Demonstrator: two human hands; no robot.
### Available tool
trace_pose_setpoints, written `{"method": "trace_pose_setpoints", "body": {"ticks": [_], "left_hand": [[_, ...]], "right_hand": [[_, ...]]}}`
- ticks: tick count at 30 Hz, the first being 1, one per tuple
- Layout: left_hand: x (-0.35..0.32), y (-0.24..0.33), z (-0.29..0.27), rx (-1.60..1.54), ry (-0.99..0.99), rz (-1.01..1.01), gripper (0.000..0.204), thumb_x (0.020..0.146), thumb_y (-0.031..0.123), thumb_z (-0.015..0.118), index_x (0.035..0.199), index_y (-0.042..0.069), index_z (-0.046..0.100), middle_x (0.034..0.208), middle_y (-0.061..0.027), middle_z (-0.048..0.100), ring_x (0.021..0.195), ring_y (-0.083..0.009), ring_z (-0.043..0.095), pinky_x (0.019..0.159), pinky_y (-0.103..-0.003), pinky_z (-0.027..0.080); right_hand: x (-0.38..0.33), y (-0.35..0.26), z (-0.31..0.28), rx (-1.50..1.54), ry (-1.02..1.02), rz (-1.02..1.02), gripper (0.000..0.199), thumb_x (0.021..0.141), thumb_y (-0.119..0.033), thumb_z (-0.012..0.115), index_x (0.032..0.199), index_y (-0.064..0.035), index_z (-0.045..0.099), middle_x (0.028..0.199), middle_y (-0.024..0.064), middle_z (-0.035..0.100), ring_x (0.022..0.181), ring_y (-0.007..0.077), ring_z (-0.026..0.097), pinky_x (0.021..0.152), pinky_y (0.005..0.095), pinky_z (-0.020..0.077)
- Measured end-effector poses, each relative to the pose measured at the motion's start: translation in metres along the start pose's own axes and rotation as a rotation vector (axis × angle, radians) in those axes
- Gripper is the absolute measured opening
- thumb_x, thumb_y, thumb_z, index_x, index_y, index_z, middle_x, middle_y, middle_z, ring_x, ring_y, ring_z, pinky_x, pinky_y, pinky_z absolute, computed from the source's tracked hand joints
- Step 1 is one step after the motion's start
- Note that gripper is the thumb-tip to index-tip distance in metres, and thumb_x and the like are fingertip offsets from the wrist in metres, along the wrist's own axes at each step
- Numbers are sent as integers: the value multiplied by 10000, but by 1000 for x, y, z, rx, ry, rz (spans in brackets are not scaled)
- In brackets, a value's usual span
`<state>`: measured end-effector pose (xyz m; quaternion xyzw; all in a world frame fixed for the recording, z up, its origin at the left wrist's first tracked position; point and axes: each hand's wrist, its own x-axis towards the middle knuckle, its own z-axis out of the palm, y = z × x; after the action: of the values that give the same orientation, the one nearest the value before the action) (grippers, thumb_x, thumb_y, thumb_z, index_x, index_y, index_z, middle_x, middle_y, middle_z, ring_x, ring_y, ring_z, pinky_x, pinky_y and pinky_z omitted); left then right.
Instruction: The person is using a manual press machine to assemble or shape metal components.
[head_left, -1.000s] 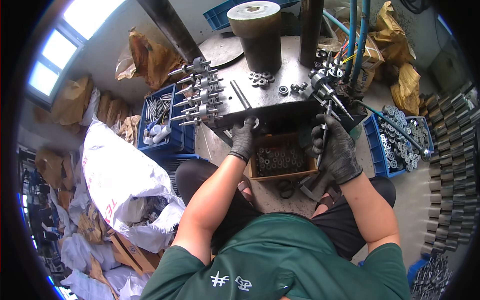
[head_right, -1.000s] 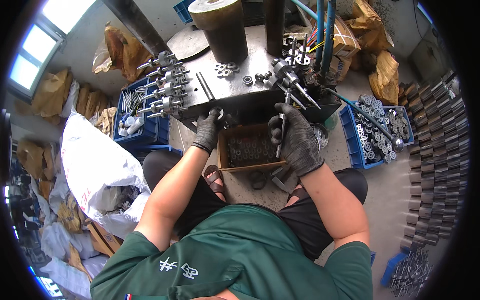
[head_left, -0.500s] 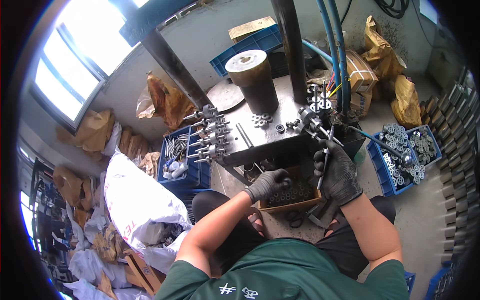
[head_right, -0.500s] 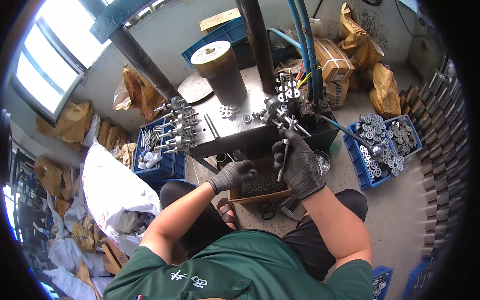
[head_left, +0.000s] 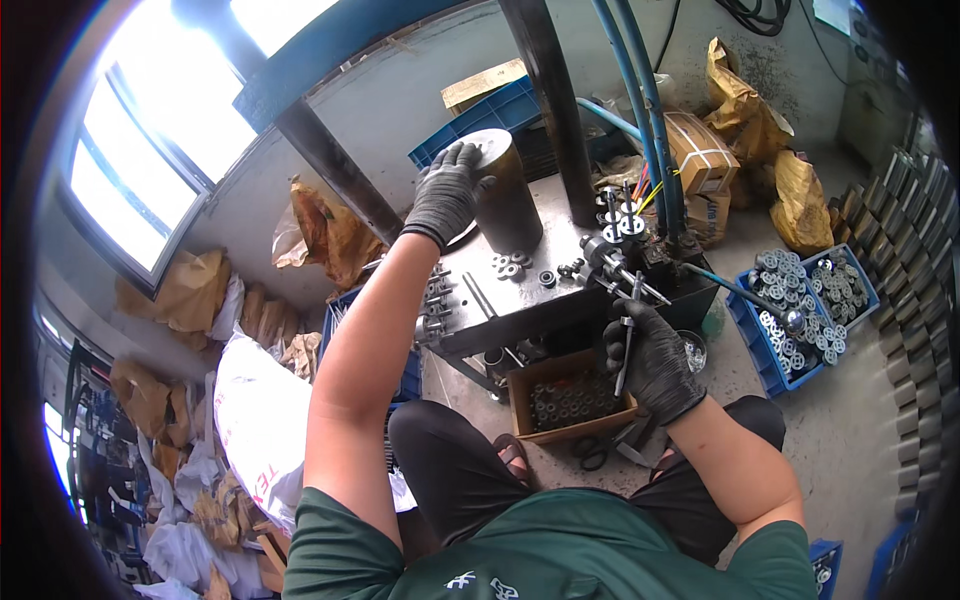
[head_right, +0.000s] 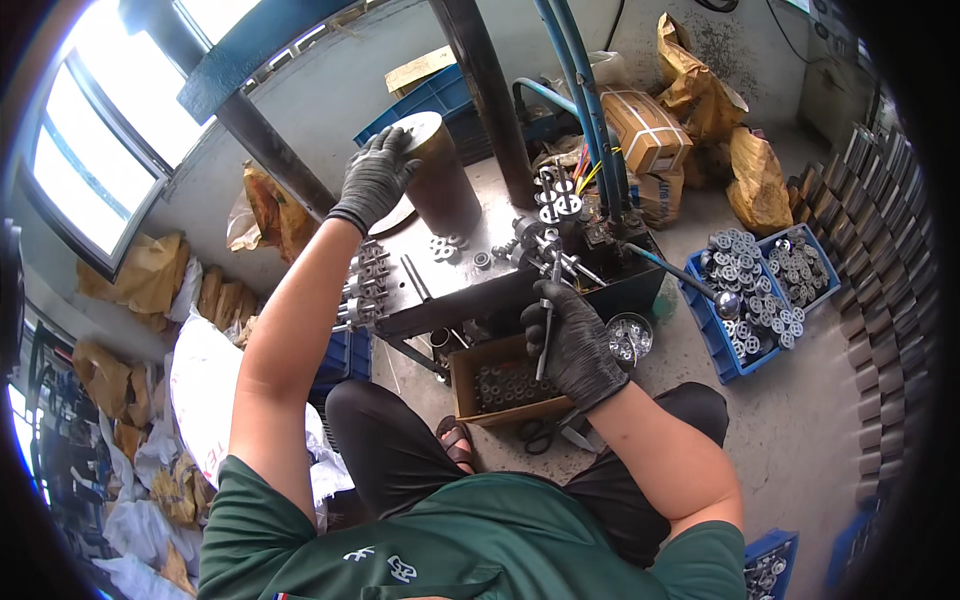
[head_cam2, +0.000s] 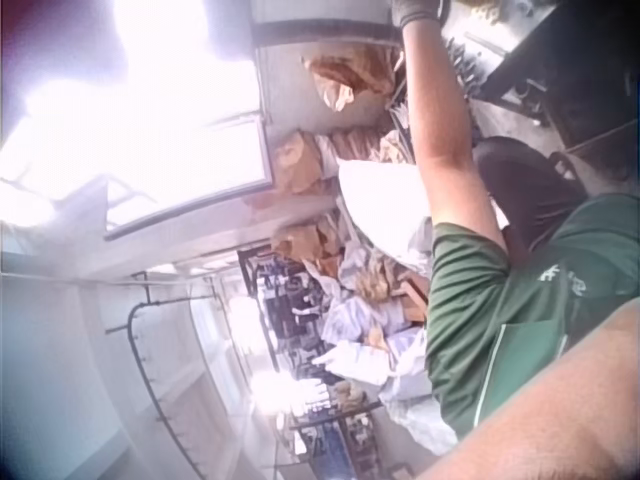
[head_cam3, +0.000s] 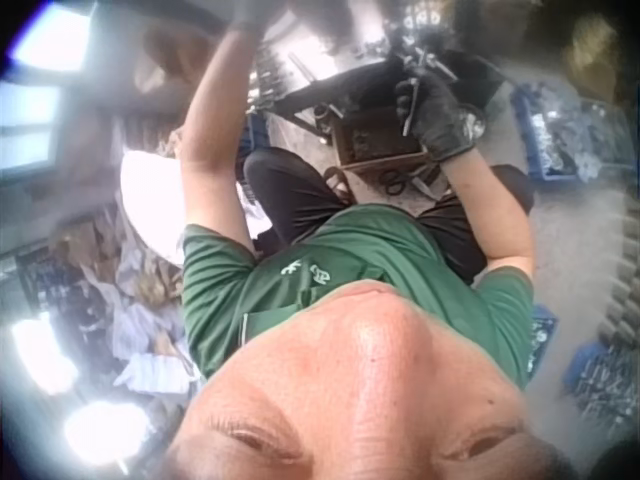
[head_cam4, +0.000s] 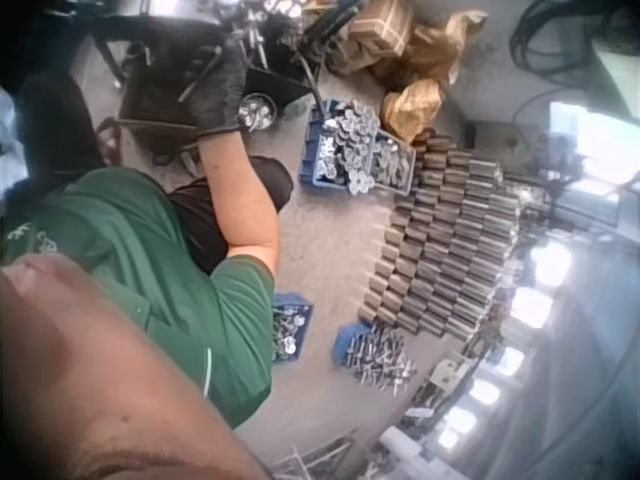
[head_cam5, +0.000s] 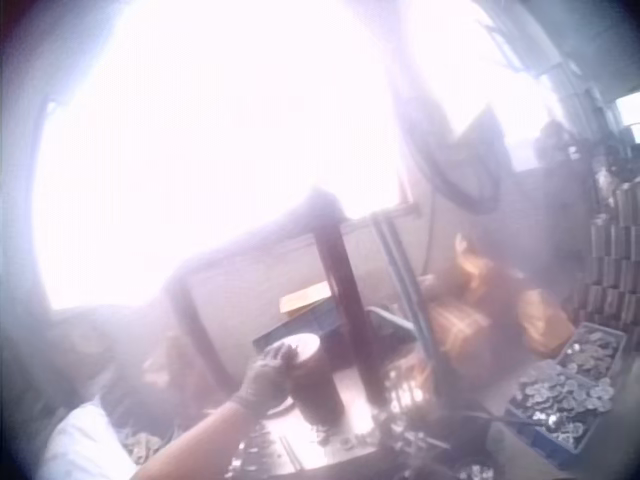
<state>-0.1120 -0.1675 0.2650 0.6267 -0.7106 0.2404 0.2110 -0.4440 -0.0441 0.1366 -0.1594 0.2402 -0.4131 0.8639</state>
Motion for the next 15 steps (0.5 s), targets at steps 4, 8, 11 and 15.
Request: {"method": "trace_pose_setpoints", "body": {"ticks": [4,8,11,15], "left_hand": [[10,-9,11,18,-155,-57,667,943,449,637,1453,55,464,1539,-205,432,1467,-354,355,1196,-501,301],[27,-13,16,16,-153,-9,689,932,485,639,1448,52,493,1498,-204,482,1379,-367,472,1154,-443,380],[30,-14,24,19,-133,-31,657,923,467,654,1414,52,518,1497,-205,486,1390,-366,459,1161,-439,375],[30,-10,24,15,-134,-48,645,913,427,676,1432,78,521,1474,-189,514,1364,-362,490,1142,-427,398]], "right_hand": [[-1,2,3,-22,12,-19,226,931,-310,719,1074,-158,632,799,30,656,615,128,592,563,298,484],[2,5,1,-33,30,-14,243,927,-306,722,1081,-145,625,794,40,659,618,136,597,567,305,490],[1,7,6,-50,33,-15,251,923,-304,725,1081,-138,625,796,47,662,621,143,603,570,307,493],[1,9,4,-55,24,-20,254,921,-303,723,1082,-132,627,801,54,665,627,149,610,578,311,500]]}}
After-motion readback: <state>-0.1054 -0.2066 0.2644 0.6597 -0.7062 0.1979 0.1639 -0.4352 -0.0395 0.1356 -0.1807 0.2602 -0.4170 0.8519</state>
